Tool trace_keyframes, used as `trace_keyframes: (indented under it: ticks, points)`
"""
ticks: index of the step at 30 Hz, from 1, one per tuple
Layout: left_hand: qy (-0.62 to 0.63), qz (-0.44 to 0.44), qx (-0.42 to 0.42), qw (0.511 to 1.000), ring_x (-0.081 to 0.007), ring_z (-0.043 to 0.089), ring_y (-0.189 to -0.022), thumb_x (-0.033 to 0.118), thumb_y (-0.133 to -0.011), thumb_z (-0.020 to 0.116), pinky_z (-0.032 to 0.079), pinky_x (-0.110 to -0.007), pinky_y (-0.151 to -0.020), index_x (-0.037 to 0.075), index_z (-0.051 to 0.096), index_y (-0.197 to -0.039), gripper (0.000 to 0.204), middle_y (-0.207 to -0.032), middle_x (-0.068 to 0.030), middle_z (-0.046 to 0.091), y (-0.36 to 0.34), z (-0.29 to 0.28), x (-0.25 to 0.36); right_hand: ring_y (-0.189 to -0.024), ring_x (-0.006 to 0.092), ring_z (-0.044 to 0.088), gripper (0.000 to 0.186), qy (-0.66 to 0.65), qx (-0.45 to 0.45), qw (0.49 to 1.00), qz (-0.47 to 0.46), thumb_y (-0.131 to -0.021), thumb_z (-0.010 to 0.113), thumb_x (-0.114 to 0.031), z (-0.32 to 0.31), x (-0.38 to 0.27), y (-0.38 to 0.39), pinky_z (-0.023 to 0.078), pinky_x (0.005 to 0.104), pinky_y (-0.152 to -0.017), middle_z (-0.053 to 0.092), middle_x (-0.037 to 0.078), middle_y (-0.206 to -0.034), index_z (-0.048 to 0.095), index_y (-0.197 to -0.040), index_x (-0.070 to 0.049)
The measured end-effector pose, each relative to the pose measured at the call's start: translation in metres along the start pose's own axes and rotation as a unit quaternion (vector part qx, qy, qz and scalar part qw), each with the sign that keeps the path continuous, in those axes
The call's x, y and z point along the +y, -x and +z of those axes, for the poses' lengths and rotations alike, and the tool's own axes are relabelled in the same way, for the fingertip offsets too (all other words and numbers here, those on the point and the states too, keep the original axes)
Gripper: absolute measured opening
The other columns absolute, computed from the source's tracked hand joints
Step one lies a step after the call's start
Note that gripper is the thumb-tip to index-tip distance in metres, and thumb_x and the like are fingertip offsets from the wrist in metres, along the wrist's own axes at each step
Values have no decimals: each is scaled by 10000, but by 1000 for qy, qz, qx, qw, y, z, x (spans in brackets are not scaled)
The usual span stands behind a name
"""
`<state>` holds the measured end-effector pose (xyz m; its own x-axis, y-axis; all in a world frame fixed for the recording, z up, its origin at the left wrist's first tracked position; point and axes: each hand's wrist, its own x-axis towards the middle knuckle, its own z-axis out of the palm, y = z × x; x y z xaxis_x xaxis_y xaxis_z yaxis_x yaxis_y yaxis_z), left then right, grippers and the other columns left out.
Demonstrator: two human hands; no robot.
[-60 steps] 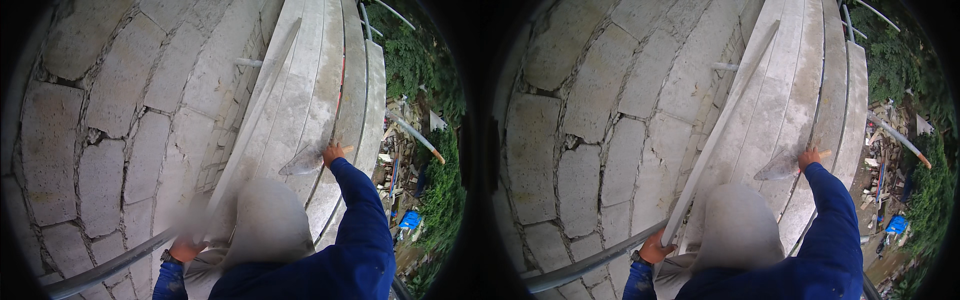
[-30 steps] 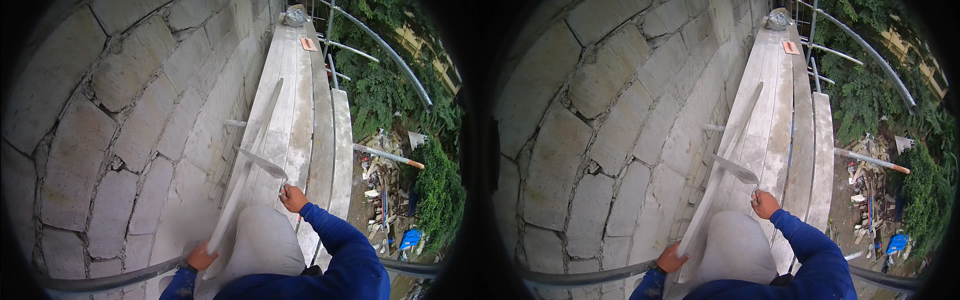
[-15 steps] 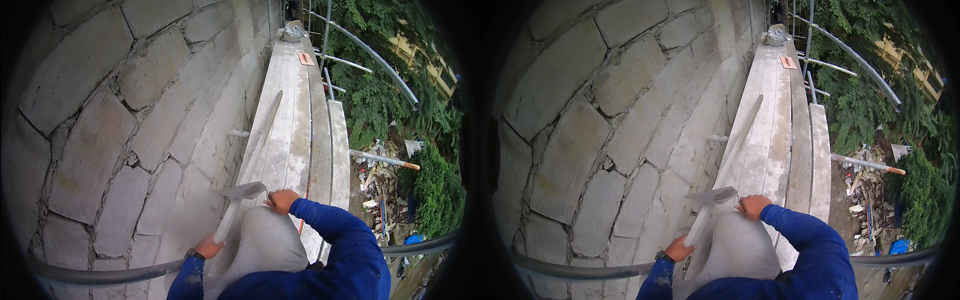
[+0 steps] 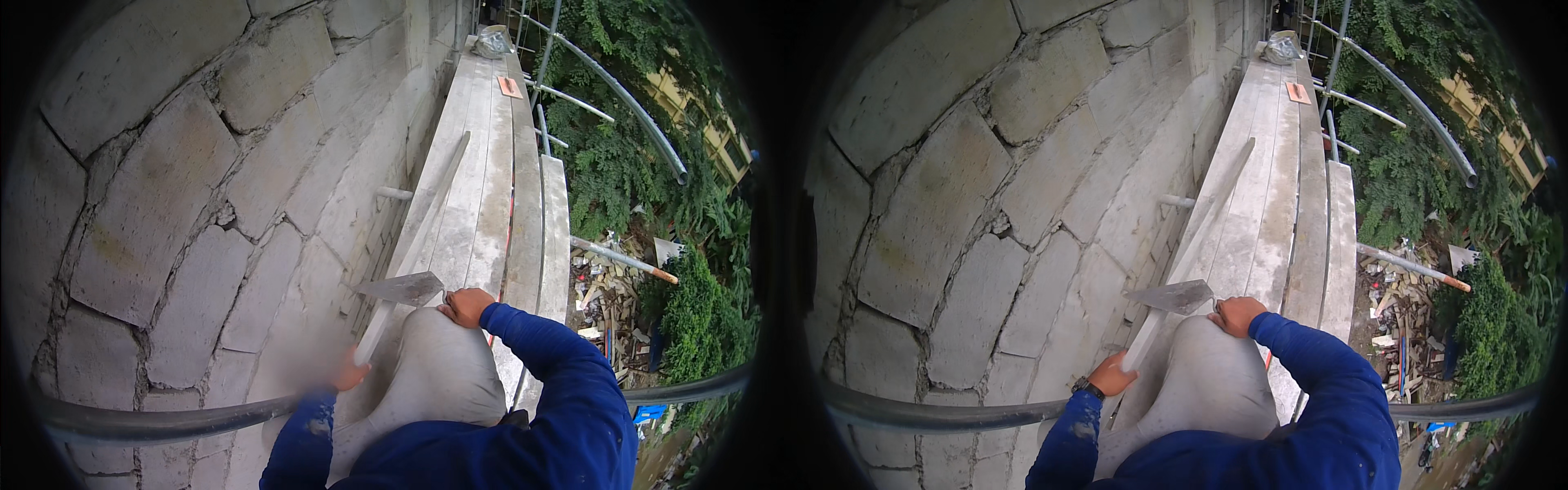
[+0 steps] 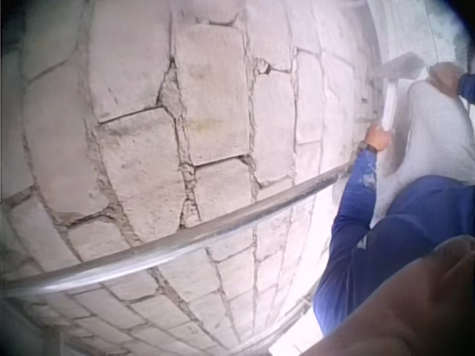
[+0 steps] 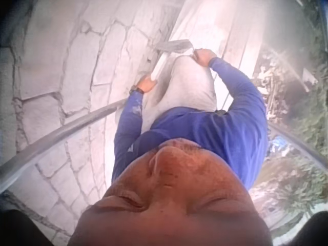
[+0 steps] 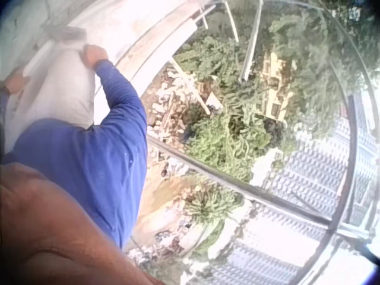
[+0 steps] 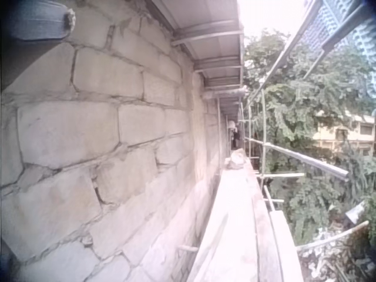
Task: The person marks a line on a concrete wall using a pencil and a metal straightedge. They then use a trowel to scoop cement from a bag and apply it to the wall, smoothing the surface along the marked line. The person works on a scaffolding platform outdoors.
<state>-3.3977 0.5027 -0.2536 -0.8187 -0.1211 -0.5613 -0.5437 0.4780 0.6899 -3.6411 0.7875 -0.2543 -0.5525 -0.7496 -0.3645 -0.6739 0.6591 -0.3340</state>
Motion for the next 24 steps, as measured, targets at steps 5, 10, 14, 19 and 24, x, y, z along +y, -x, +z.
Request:
trace_keyframes:
  ticks: [5,10,14,19,24]
  points:
    - [-24,35,-9,999,-265,739,-771,218,-931,674,552,-403,-834,-30,566,-1267,432,-998,-198,725,-18,5,-3,-911,490,689,553,-72,150,965,204,-1040,478,-443,14,120,-60,541,562,-834,711,305,-940,697,-916,49]
    - [-20,42,-5,999,-296,740,-813,232,-921,679,547,-416,-848,-22,574,-1265,441,-995,-194,728,-5,-3,-7,-972,494,689,536,-84,83,983,142,-1033,492,-419,17,65,-68,548,545,-874,701,340,-963,716,-965,63]
    - [-21,33,13,999,-328,733,-847,248,-914,683,542,-434,-867,-19,579,-1267,455,-1003,-216,726,3,-2,4,-908,484,687,533,-15,-20,999,28,-1044,464,-457,-11,25,-6,541,555,-836,708,291,-915,687,-940,16]
    - [-79,63,24,995,-345,728,-849,251,-905,687,539,-443,-880,0,580,-1289,471,-1004,-233,721,-15,8,9,-974,476,698,540,-93,94,961,243,-1035,477,-420,-7,134,-60,549,536,-886,717,315,-1005,722,-975,58]
    - [-60,78,37,994,-337,727,-837,251,-905,682,538,-442,-875,0,577,-1303,483,-993,-224,722,-4,10,-3,-984,484,691,560,-122,55,979,154,-1035,475,-441,9,78,-69,539,541,-899,704,334,-985,708,-1001,67]
